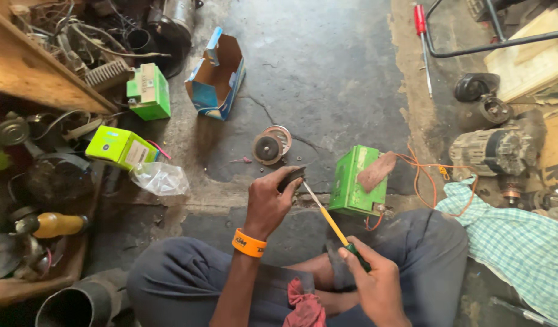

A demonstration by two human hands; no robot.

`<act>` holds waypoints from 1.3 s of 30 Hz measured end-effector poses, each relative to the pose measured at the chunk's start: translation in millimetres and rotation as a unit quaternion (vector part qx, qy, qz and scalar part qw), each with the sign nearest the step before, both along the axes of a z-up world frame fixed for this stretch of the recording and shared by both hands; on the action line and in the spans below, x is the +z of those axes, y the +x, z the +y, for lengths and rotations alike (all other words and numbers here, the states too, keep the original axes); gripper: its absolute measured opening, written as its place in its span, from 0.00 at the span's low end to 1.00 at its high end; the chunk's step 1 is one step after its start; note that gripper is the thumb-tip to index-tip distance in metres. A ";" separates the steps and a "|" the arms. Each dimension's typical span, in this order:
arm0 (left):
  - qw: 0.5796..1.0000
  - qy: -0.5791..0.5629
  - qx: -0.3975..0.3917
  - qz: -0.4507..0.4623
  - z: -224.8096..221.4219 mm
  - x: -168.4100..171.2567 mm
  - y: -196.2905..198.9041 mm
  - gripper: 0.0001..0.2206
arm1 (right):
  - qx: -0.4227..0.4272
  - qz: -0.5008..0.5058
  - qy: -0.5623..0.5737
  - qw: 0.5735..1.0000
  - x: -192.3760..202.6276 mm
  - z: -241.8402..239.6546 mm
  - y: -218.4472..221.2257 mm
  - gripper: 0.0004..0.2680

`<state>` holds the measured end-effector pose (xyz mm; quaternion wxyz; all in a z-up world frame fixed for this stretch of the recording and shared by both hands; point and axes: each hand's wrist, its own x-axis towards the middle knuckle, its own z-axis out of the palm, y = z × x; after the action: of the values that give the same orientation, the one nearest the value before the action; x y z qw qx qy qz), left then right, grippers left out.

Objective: The person sits on the floor and repairs a small electrical component, likely a motor or fan housing. They use a screwdriver to tighten screws and a wrench to adjust parts, handling small metal pieces and wires within the housing.

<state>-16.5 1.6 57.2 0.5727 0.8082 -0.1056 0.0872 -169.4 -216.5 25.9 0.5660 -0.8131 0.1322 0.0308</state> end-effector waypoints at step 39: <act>0.948 0.068 -0.105 -0.292 14.1 54.1 -48.3 0.14 | -0.023 0.150 0.331 0.931 -8.6 -89.3 -16.1 0.12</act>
<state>-64.7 15.7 111.3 0.4663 0.7688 -0.3580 0.2514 -185.5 -305.8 17.3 0.7771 -0.5625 0.2164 0.1813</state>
